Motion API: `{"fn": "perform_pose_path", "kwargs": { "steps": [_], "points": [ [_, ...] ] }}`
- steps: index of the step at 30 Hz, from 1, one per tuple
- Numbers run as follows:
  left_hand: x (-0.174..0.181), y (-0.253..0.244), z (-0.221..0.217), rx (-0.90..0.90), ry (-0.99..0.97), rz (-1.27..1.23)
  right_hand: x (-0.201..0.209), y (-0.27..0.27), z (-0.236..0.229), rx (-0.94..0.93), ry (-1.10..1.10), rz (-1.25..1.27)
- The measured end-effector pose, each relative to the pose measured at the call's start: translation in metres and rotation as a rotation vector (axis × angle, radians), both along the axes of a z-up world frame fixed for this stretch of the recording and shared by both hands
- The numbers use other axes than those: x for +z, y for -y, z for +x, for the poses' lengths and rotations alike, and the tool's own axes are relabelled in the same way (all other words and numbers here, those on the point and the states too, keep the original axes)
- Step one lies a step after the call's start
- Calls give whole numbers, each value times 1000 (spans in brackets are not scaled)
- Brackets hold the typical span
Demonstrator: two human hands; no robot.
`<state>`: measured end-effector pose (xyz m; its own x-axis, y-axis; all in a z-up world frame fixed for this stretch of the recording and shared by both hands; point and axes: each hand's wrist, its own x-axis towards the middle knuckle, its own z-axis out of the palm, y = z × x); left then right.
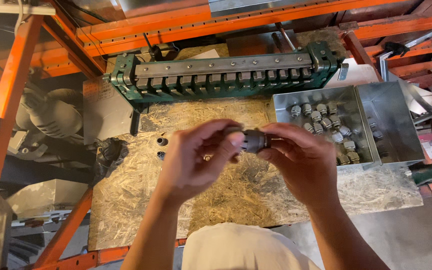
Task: The person repeatedly picks a metal fitting from a bin, places it on a workbench, and screws a smaller metal ring onto it by hand. The assembled units are placed in a row on the bench, and the process continues with additional fittings.
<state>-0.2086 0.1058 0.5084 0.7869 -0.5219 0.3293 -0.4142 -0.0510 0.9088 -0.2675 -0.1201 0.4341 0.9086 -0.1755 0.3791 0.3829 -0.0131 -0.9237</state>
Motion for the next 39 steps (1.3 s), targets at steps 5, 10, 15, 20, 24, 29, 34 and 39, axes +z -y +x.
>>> {"fn": "perform_pose_path", "kwargs": {
  "steps": [5,10,15,20,24,29,34,39],
  "points": [
    [-1,-2,3,80,-68,-3,5,5,-3,-49,73,-56],
    [-24,5,12,11,-46,-33,-24,23,4,-72,56,60],
    [-90,31,53,194,-348,-129,-53,48,5,-229,35,213],
    [-306,57,149,358,-284,387,-52,74,-20,-341,-13,203],
    [-455,97,198,241,62,594,-67,111,-53,-369,-107,275],
    [-485,155,235,255,128,969,-74,146,-85,-460,-157,273],
    [-492,186,257,218,127,1165,-90,173,-101,-570,-268,305],
    [-516,194,265,162,28,1255,-89,183,-100,-625,-428,292]
  ]
}}
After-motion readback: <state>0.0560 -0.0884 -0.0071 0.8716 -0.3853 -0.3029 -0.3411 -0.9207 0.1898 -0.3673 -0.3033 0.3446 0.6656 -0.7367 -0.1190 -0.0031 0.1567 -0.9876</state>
